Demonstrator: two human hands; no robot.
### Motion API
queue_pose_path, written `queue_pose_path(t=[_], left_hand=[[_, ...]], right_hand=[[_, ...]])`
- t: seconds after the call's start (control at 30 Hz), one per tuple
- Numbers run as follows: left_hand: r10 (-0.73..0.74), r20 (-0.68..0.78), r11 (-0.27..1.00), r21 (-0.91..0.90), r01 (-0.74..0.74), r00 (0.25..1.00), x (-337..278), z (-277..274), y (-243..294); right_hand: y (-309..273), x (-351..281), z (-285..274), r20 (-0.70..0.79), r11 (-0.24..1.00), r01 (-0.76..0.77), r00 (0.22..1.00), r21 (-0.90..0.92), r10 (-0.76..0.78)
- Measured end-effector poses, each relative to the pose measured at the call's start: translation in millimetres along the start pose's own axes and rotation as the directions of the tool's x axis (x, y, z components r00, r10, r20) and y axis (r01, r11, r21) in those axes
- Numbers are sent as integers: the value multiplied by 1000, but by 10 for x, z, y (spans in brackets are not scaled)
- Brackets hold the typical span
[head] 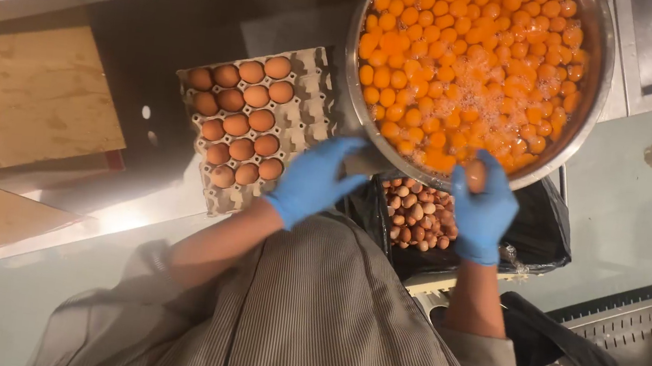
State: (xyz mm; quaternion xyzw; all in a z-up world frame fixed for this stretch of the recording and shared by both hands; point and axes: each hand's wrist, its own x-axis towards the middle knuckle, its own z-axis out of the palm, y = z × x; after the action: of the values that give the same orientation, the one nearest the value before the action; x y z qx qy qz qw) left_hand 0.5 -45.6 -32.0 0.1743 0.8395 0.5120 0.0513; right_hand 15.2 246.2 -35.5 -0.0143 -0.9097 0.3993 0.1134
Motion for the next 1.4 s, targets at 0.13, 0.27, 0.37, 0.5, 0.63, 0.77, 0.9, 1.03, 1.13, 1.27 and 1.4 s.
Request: queue_pose_path(t=[0.13,0.27,0.37,0.5,0.63,0.77,0.9,1.03,1.13,1.27,1.4], left_hand=[[-206,-6,799,576,172,979,-465,-157,-758],[-237,-71,537,822,191,969,-705,-252,-1006],[-179,-11,484,870,98,984,-771,-224,-1186],[-179,48,463,885,42,983,-865,-157,-1412],[-168,-78,670,722,171,983,-909,-250,-1328],[-379,-261,874,214,436,888,-772,-456,-810],[-264,-222,964,-49,260,939,-424,-392,-247],[-9,-170,977,-211,-27,985,-123,-70,325],[112,-109,939,-314,-141,988,50,83,557],[70,-63,976,-202,-81,996,50,17,382],[-35,-63,963,263,51,997,-201,-256,-513]], right_hand=[[511,30,-197,-74,945,-23,997,-327,-1],[396,139,-308,-98,995,-5,995,-97,-4],[261,365,-286,-135,975,-56,990,-215,27],[213,544,-261,-63,971,50,996,-233,-67],[80,466,-544,-97,975,-28,995,-218,7],[161,110,-938,-214,923,-125,976,-364,48],[-171,45,-931,97,684,-87,970,-724,225],[-974,22,-437,211,878,331,939,-345,-271],[-855,-168,64,132,931,347,934,-115,-331],[-716,-17,107,-4,799,-538,829,269,560],[415,-99,-53,-170,976,-39,985,-215,2]])
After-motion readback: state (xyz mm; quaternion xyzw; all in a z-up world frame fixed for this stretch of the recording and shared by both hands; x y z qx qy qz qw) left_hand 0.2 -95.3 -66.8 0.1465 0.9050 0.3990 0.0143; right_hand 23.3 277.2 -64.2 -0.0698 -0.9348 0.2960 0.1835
